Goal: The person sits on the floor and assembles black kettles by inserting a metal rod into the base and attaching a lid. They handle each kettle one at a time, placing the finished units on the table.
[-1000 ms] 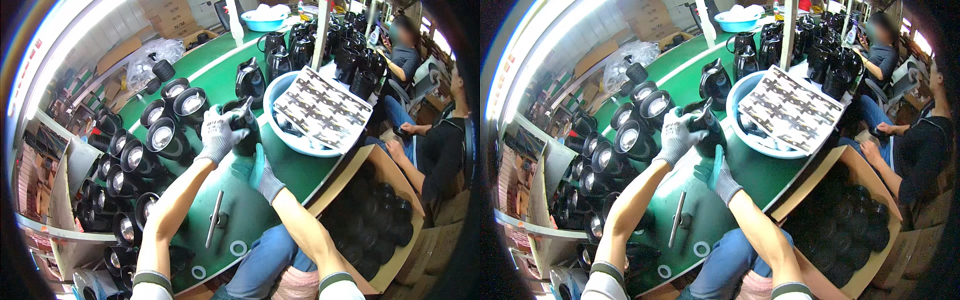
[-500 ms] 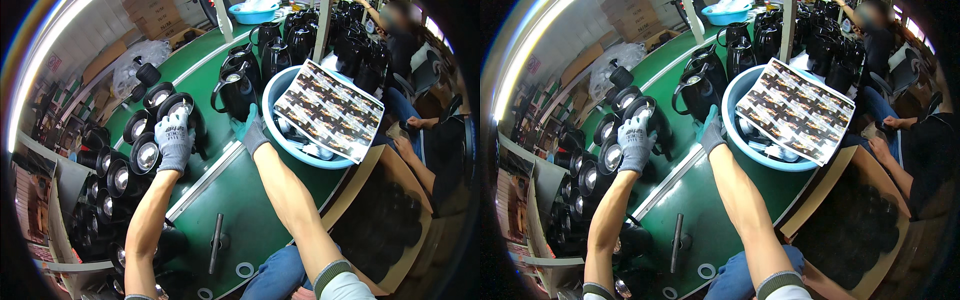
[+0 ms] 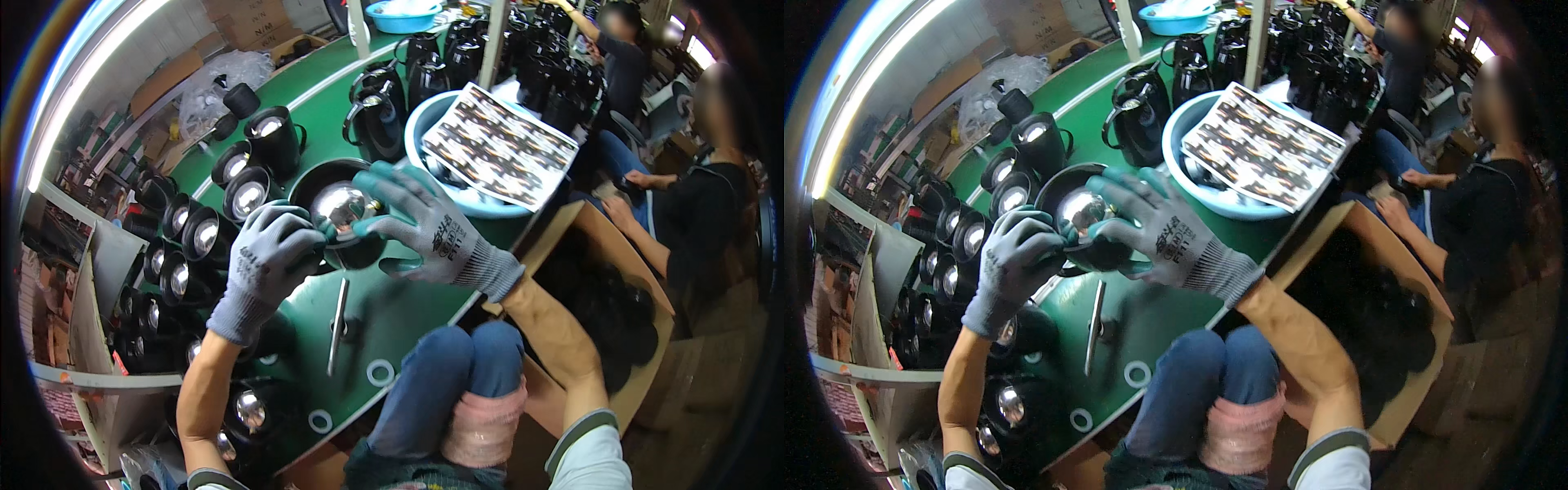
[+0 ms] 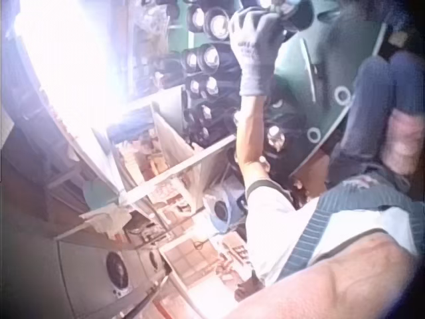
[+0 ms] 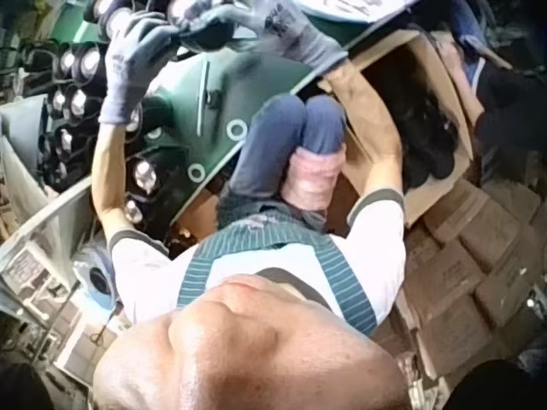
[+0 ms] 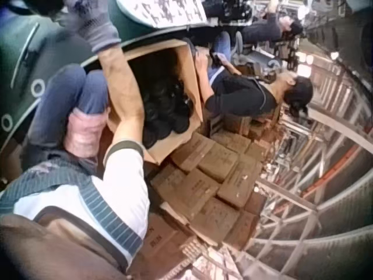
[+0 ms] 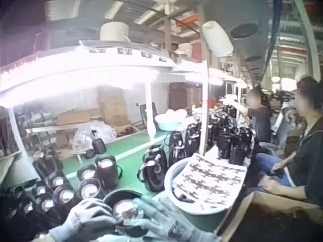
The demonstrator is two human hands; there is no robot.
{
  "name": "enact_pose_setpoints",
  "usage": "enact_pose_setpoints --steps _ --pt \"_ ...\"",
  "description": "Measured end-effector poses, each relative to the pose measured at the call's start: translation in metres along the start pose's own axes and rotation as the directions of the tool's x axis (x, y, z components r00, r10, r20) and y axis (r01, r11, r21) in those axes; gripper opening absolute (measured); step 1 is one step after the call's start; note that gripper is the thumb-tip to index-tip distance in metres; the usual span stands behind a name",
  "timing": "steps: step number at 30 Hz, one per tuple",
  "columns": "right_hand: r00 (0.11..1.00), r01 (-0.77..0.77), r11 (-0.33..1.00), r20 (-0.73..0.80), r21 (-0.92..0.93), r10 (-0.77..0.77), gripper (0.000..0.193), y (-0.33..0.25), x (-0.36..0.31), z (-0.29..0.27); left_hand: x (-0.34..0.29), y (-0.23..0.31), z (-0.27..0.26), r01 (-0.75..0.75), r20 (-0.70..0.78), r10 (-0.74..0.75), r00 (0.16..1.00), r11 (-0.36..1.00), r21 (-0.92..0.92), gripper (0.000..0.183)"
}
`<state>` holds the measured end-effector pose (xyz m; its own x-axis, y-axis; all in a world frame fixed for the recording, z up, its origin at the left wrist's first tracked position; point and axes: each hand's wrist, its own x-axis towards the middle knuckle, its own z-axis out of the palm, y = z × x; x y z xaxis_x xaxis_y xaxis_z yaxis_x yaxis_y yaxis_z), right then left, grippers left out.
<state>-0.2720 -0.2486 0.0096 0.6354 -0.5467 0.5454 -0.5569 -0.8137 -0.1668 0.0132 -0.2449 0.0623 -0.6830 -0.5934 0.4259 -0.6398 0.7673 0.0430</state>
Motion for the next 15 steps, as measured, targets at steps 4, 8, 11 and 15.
enact_pose_setpoints --steps 4,8,11,15 --pt "0.997 -0.042 0.988 0.074 0.149 0.031 0.063 -0.065 -0.04 -0.041 -0.021 0.06 -0.042 -0.098 0.115 0.122 0.986 0.975 -0.198 0.045" --pt "0.941 -0.279 0.898 -0.092 0.341 0.327 0.068 -0.121 -0.125 -0.07 -0.058 0.141 -0.056 -0.024 -0.035 0.019 0.999 0.989 -0.146 0.06" --pt "0.701 -0.467 0.458 0.0 0.756 0.713 0.085 -0.175 -0.17 -0.101 -0.13 0.184 -0.035 -0.141 0.097 0.142 0.985 0.99 -0.019 0.055" --pt "0.499 -0.488 0.09 0.193 0.868 0.845 0.073 -0.203 -0.211 -0.095 -0.152 0.208 0.002 -0.248 -0.084 0.255 0.963 0.965 0.091 0.044"
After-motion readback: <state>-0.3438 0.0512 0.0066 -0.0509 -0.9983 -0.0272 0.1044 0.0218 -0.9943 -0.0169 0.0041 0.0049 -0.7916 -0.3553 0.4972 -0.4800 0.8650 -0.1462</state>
